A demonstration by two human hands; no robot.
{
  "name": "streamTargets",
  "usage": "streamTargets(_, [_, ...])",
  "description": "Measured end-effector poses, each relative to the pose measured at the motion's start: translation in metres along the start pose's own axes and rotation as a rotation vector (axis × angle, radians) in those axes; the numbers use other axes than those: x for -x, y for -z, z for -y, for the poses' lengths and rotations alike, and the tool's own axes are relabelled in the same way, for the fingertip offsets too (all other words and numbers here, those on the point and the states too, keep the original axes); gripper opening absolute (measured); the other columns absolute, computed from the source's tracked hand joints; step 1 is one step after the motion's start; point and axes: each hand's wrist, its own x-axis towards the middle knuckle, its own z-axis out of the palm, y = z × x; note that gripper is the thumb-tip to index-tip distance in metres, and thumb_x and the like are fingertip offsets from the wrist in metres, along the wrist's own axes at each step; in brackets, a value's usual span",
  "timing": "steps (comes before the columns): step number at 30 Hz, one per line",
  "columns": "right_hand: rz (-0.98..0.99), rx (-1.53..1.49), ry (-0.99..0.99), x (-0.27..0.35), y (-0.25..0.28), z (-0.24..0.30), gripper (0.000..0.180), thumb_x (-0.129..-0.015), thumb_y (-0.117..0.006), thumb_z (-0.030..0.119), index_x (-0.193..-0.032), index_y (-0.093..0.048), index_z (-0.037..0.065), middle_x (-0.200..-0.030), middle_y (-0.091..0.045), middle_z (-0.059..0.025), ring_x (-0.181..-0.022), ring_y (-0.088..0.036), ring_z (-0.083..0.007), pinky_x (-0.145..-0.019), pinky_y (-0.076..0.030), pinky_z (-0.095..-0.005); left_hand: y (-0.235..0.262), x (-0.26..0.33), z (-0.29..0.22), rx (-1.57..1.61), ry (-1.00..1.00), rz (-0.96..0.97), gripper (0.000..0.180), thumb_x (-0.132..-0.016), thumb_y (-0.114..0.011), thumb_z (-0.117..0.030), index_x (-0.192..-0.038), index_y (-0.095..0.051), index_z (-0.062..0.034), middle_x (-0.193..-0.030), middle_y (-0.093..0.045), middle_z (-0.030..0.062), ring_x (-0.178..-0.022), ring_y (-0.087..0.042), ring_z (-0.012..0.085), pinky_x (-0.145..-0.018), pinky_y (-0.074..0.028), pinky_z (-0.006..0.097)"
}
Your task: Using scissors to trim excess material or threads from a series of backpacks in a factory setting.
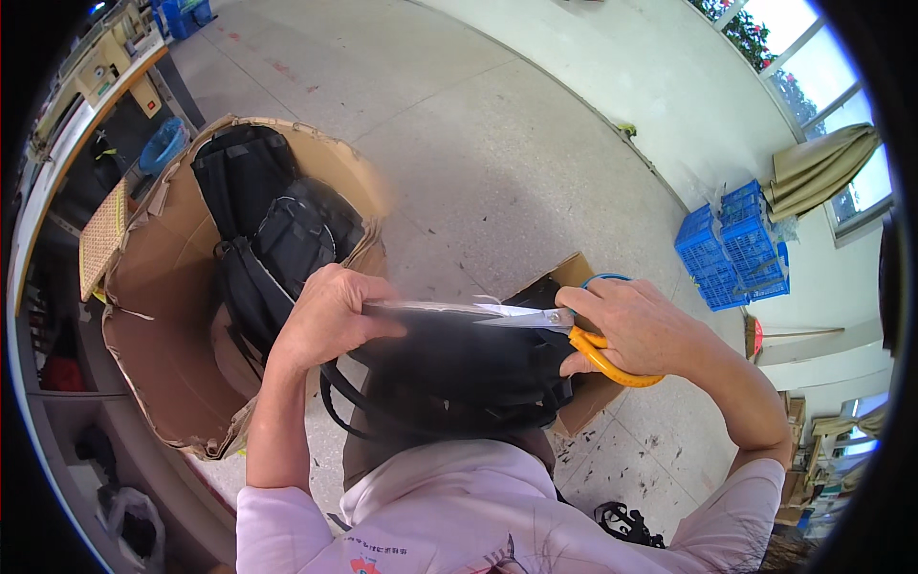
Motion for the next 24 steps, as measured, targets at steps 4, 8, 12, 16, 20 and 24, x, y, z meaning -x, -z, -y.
streamTargets(4, [0.180, -0.036, -0.083, -0.006, 0.000, 0.002, 0.054, -0.070, -0.066, 0.049, -0.098, -0.049, 0.006, -0.072, -0.056, -0.0140, -0.069, -0.057, -0.0323, -0.059, -0.044, -0.0395, -0.001, 0.000, 0.005, 0.005, -0.026, -0.008, 0.018, -0.060, -0.071, -0.010, -0.078, -0.067, -0.0083, -0.063, -0.060, 0.0111, -0.060, -0.059, 0.0261, -0.059, -0.044, 0.030])
streamTargets(8, [0.195, -0.003, -0.077, -0.008, 0.000, 0.003, 0.053, -0.070, -0.067, 0.048, -0.099, -0.049, 0.007, -0.074, -0.057, -0.0149, -0.071, -0.057, -0.0327, -0.060, -0.044, -0.0400, -0.001, 0.000, 0.004, -0.034, -0.032, 0.001, 0.018, -0.060, -0.071, -0.012, -0.077, -0.066, -0.0075, -0.063, -0.060, 0.0125, -0.063, -0.059, 0.0289, -0.059, -0.045, 0.033])
streamTargets(12, [0.164, -0.038, -0.089, -0.012, 0.007, 0.009, 0.059, -0.068, -0.067, 0.050, -0.106, -0.048, 0.009, -0.081, -0.055, -0.0146, -0.077, -0.056, -0.0320, -0.066, -0.043, -0.0401, 0.000, 0.002, 0.007, -0.076, -0.053, -0.010, 0.018, -0.060, -0.072, -0.013, -0.076, -0.066, -0.0064, -0.063, -0.060, 0.0133, -0.064, -0.059, 0.0301, -0.062, -0.046, 0.034])
streamTargets(16, [0.138, 0.035, -0.029, -0.023, 0.010, 0.012, 0.062, -0.072, -0.063, 0.054, -0.108, -0.046, 0.007, -0.082, -0.054, -0.0165, -0.080, -0.055, -0.0322, -0.067, -0.044, -0.0392, -0.001, 0.002, 0.002, -0.082, -0.053, 0.017, 0.023, -0.060, -0.072, -0.007, -0.081, -0.064, -0.0042, -0.067, -0.061, 0.0117, -0.063, -0.059, 0.0255, -0.062, -0.045, 0.031])
streamTargets(20, [0.145, -0.021, 0.022, -0.042, 0.008, 0.021, 0.059, -0.073, -0.063, 0.052, -0.106, -0.047, 0.006, -0.080, -0.054, -0.0162, -0.079, -0.056, -0.0332, -0.068, -0.044, -0.0403, 0.003, 0.005, 0.008, 0.012, -0.140, 0.002, 0.038, -0.059, -0.072, 0.000, -0.094, -0.058, -0.0004, -0.075, -0.063, 0.0097, -0.066, -0.061, 0.0220, -0.065, -0.048, 0.028])
streamTargets(24, [0.186, -0.157, 0.051, -0.058, -0.005, 0.016, 0.052, -0.073, -0.065, 0.047, -0.104, -0.050, 0.008, -0.077, -0.055, -0.0130, -0.073, -0.055, -0.0324, -0.066, -0.044, -0.0389, 0.011, 0.011, 0.014, 0.027, -0.096, -0.022, 0.043, -0.058, -0.072, 0.001, -0.097, -0.054, 0.0019, -0.082, -0.062, 0.0119, -0.076, -0.062, 0.0231, -0.072, -0.048, 0.029])
